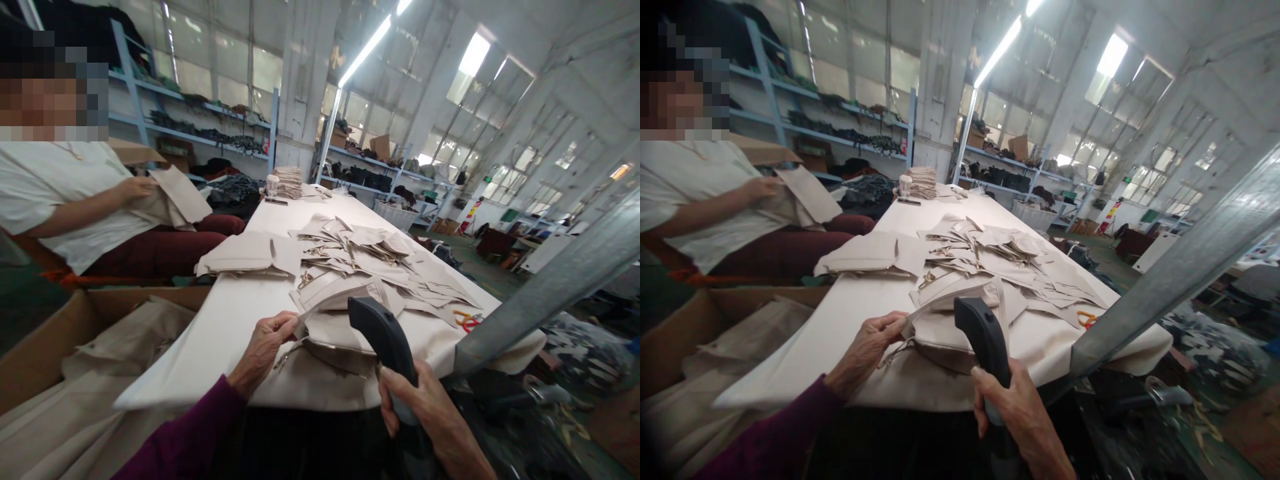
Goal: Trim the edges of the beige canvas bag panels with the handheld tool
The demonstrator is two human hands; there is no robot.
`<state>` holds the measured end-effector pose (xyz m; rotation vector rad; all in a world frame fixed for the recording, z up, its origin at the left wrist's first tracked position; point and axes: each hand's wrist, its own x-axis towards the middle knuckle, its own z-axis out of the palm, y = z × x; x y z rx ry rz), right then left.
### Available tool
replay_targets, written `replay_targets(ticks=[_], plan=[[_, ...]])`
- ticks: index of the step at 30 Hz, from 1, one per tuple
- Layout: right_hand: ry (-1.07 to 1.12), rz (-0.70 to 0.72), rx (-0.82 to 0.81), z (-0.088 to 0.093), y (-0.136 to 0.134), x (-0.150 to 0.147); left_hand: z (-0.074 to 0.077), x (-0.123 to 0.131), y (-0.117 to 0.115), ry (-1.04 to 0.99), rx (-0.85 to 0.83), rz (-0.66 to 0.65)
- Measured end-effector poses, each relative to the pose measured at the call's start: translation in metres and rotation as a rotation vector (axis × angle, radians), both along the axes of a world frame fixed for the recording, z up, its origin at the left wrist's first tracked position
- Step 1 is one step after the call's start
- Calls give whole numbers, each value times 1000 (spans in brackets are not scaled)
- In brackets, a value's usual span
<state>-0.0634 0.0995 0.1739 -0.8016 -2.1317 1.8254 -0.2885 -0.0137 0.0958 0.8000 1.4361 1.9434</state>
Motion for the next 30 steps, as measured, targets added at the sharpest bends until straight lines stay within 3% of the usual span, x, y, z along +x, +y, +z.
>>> replay_targets(ticks=[8,14,21,25,30], plan=[[-22,180,-101,-15,-22,-5,-1,14,6,-61,60,-64],[36,183,-135,-28,-25,-26,-12,23,4,-257,59,-95],[-32,217,-165,-34,-32,-20,-25,18,-2,-372,84,9],[21,186,-136,-32,-30,-34,-34,33,-5,-484,74,39],[2,87,-60,-20,-13,-33,-36,49,-10,-533,63,211]])
